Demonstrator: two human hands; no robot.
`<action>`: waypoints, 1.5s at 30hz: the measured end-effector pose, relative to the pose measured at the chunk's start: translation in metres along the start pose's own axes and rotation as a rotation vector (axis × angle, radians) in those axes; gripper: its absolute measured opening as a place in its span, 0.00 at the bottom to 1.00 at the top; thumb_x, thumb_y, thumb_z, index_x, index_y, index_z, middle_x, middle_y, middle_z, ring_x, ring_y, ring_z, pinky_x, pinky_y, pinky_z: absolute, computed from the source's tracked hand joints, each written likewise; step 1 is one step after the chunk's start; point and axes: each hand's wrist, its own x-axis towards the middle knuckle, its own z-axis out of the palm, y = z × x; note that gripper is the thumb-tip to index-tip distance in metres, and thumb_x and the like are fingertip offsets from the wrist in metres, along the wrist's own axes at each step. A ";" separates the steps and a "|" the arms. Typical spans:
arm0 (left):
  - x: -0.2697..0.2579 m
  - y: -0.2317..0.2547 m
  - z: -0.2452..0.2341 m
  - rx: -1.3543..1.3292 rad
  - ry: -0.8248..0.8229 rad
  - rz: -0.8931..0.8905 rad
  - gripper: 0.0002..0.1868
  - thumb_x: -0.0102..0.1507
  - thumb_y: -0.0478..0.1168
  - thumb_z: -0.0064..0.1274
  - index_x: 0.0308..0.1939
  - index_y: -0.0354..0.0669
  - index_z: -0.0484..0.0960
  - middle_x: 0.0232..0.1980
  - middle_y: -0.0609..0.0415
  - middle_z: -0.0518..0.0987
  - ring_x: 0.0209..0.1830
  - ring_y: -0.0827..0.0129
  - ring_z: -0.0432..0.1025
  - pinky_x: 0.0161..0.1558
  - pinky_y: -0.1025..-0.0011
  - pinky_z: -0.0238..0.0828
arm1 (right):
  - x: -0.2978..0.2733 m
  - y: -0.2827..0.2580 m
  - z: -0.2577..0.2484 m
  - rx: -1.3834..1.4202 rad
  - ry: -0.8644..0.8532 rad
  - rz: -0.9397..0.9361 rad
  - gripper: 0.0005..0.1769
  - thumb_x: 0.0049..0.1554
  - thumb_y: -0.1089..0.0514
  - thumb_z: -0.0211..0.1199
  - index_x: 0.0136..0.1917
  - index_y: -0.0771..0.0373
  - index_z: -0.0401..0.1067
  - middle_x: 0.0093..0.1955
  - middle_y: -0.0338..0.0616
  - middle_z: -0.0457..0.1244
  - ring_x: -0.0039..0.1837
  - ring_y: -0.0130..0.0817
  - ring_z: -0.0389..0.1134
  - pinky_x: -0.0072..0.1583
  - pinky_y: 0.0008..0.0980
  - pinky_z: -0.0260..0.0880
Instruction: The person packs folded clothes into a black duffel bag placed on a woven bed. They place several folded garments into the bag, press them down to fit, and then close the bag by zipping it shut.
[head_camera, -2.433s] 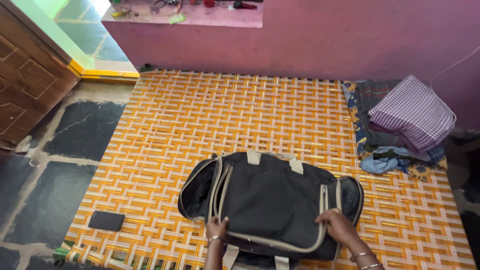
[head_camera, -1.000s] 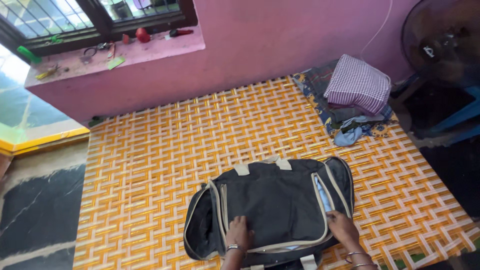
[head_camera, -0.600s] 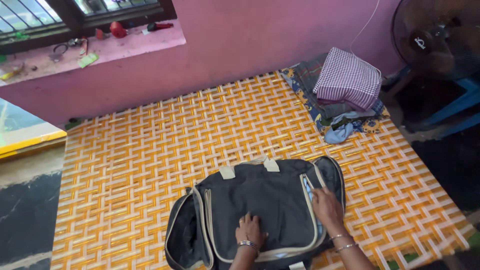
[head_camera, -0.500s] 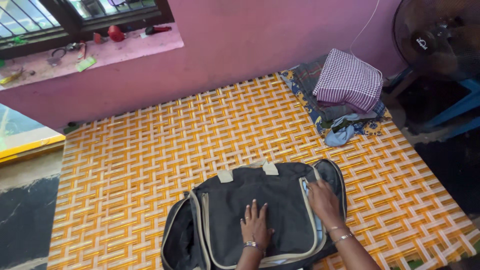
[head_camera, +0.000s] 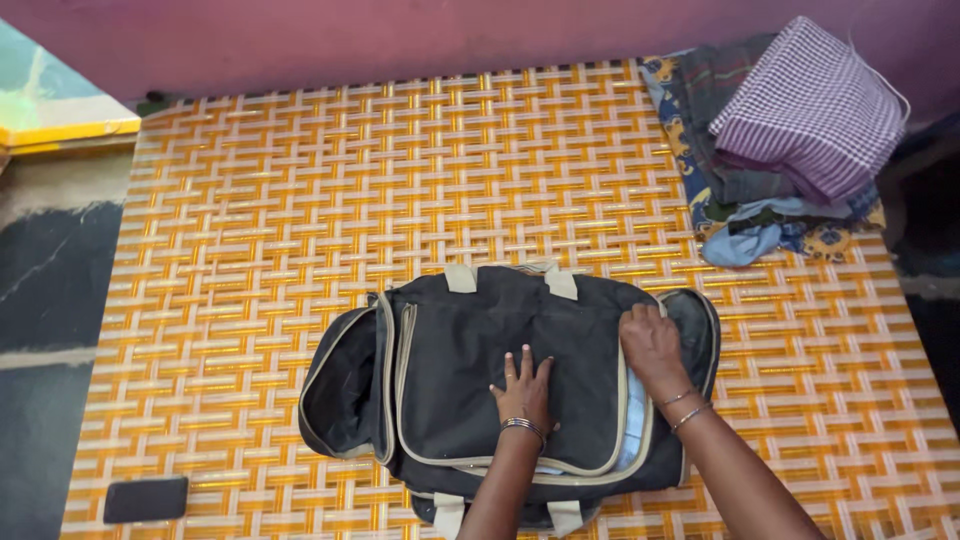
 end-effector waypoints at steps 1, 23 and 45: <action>-0.001 0.002 0.000 -0.006 -0.007 -0.004 0.64 0.46 0.49 0.78 0.78 0.68 0.52 0.85 0.55 0.38 0.84 0.47 0.36 0.68 0.31 0.55 | 0.001 0.000 0.003 -0.018 -0.008 -0.014 0.03 0.50 0.62 0.60 0.35 0.59 0.72 0.40 0.45 0.64 0.47 0.42 0.70 0.46 0.40 0.73; 0.048 0.025 -0.016 -0.288 0.578 0.180 0.26 0.62 0.52 0.57 0.64 0.56 0.76 0.70 0.54 0.72 0.72 0.56 0.63 0.68 0.42 0.59 | -0.007 -0.003 -0.018 -0.015 0.100 -0.054 0.01 0.49 0.61 0.59 0.36 0.55 0.69 0.40 0.41 0.62 0.46 0.37 0.68 0.41 0.34 0.72; 0.116 0.070 -0.039 -0.178 0.129 0.232 0.16 0.60 0.58 0.59 0.51 0.70 0.85 0.58 0.58 0.77 0.67 0.56 0.68 0.69 0.24 0.43 | -0.065 -0.066 0.030 1.698 -0.017 1.453 0.17 0.62 0.58 0.58 0.63 0.58 0.74 0.37 0.42 0.70 0.29 0.22 0.62 0.29 0.23 0.53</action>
